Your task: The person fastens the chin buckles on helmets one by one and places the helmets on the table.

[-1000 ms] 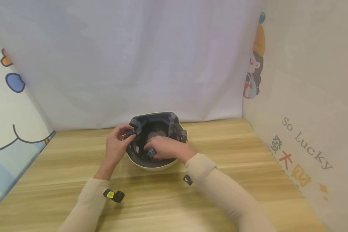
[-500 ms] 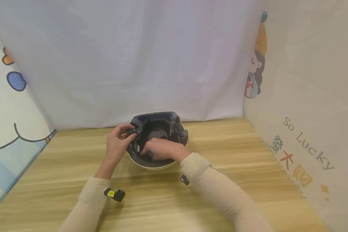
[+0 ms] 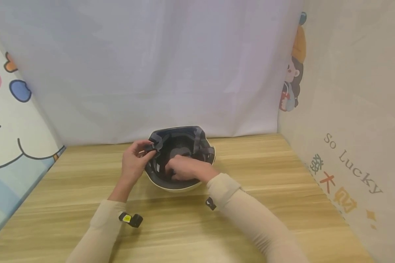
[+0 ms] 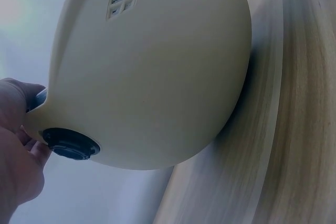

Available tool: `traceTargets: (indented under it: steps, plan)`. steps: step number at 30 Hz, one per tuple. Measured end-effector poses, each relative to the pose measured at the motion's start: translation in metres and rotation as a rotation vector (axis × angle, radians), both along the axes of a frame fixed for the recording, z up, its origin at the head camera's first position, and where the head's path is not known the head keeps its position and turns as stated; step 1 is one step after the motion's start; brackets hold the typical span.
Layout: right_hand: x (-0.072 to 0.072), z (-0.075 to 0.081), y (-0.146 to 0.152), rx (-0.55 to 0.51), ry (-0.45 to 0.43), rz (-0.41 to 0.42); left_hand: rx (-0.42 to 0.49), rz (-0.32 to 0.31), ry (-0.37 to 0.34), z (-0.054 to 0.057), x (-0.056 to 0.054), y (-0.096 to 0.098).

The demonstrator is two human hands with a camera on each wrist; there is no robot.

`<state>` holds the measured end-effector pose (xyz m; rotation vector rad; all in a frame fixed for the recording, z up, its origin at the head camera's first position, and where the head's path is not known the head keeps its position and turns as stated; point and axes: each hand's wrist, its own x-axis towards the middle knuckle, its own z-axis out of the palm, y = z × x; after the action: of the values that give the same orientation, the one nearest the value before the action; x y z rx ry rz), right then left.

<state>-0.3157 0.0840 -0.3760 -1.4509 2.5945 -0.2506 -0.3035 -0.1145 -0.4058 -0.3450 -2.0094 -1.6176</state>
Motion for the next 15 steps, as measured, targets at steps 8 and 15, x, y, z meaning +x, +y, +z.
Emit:
traceTargets:
  steps: [8,15]
  plan:
    - [-0.002,0.003,0.009,-0.125,-0.079,-0.054,-0.005,-0.009,0.001,0.0,0.0,0.001]
    - [-0.004,0.005,0.015,-0.226,-0.073,-0.059,-0.009,-0.024,0.001,-0.001,0.0,0.0]
